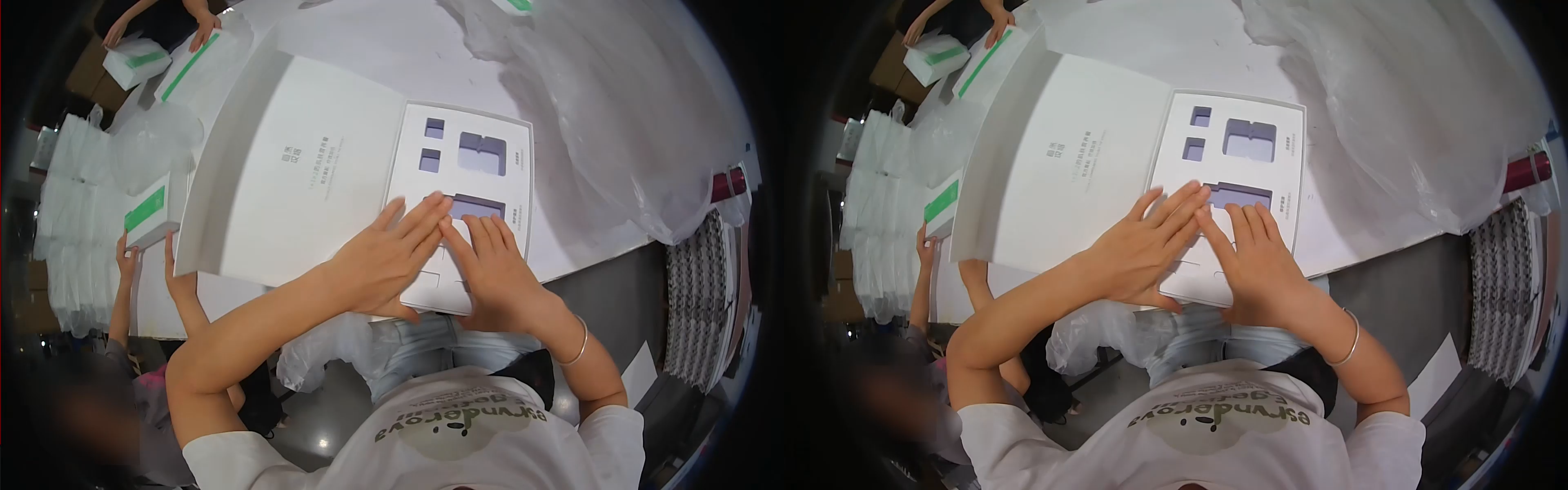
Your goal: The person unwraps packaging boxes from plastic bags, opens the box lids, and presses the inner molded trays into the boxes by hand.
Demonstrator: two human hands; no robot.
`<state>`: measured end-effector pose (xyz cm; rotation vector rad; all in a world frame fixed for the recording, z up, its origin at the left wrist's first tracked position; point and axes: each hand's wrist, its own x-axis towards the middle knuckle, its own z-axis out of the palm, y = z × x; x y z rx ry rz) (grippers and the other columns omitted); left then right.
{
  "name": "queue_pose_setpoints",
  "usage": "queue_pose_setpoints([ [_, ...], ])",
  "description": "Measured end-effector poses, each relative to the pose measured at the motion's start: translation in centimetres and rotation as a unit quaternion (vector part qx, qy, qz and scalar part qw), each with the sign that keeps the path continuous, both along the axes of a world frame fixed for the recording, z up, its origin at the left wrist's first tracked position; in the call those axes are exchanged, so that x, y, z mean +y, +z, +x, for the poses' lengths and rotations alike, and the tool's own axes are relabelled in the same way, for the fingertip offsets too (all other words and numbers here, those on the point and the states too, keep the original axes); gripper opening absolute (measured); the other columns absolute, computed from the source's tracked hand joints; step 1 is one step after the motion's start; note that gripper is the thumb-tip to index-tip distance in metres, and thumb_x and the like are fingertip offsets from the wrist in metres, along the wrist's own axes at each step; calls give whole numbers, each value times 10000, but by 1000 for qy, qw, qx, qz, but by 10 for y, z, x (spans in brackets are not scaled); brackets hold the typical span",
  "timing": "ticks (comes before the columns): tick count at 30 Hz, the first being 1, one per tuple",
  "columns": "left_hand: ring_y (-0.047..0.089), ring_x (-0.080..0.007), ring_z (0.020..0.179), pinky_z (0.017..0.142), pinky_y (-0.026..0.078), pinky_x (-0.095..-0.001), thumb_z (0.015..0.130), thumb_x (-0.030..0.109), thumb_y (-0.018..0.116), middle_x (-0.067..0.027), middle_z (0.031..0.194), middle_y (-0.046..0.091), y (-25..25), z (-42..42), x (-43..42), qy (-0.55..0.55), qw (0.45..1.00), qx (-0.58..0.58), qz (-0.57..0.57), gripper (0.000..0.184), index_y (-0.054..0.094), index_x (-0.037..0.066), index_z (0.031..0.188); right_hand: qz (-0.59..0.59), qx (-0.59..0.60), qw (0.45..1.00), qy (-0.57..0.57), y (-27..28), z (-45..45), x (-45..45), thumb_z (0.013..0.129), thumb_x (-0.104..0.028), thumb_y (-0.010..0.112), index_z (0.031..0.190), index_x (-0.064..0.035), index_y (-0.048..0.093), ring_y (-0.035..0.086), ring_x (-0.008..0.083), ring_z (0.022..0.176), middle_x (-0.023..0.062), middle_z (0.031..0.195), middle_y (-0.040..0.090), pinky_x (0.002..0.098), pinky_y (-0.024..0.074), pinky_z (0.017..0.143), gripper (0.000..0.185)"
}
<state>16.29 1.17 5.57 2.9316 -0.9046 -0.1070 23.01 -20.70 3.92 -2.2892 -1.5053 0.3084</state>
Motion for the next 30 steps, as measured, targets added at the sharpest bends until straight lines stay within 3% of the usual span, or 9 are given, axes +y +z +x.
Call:
queue_pose_setpoints([
  [3, 173, -376, 1469, 1154, 180, -586, 564, 638, 797, -260, 1532, 265, -11, 6, -6, 8, 997, 62, -49, 1264, 276, -93, 1453, -11, -11, 1000, -2, -2, 1, -4, 497, -309, 910, 1517, -71, 242, 358, 469, 1318, 334, 1364, 386, 577, 223, 1131, 1242],
  [6, 182, -375, 1466, 1163, 151, -585, 553, 631, 808, -260, 1529, 266, -11, 14, -7, 13, 994, 105, 2, 1292, 243, -80, 1473, -22, -8, 1000, -17, -3, 2, -3, 507, -362, 917, 1521, -97, 244, 307, 475, 1370, 346, 1414, 349, 582, 198, 1142, 1245],
  [8, 179, -376, 1466, 1161, 152, -588, 562, 623, 809, -260, 1527, 270, -11, 18, -7, 10, 993, 120, 9, 1283, 241, -72, 1478, -10, 8, 999, -35, -7, 2, -1, 516, -393, 917, 1523, -123, 253, 278, 477, 1394, 353, 1437, 327, 586, 181, 1147, 1236],
  [15, 205, -378, 1456, 1167, 156, -567, 606, 559, 791, -262, 1508, 300, -12, 27, 0, -12, 988, 150, -40, 1206, 251, -73, 1480, -32, 29, 998, -43, -10, 5, 4, 527, -285, 866, 1525, -188, 287, 389, 440, 1272, 295, 1302, 430, 557, 184, 1153, 1158],
  [21, 291, -372, 1419, 1179, 173, -542, 606, 391, 767, -270, 1451, 381, -20, 31, -1, 14, 982, 165, -88, 1062, 326, -83, 1448, -16, 41, 998, -35, -15, 10, 8, 523, -267, 852, 1497, -186, 348, 397, 441, 1224, 290, 1250, 447, 558, 220, 1125, 1099],
  [23, 290, -387, 1414, 1172, 154, -561, 608, 429, 767, -267, 1446, 380, -23, 31, -2, 15, 981, 172, -83, 1077, 325, -82, 1446, -15, 41, 999, -33, -17, 11, 9, 557, -309, 849, 1456, -162, 403, 368, 444, 1236, 285, 1260, 422, 559, 220, 1110, 1015],
  [30, 333, -404, 1374, 1168, 151, -568, 566, 425, 787, -249, 1390, 418, -22, 37, -2, 26, 975, 200, -98, 1088, 346, -48, 1440, -21, 83, 996, -26, -15, 18, 10, 503, -212, 841, 1460, -183, 398, 404, 452, 1203, 299, 1229, 448, 577, 245, 1093, 1055],
])
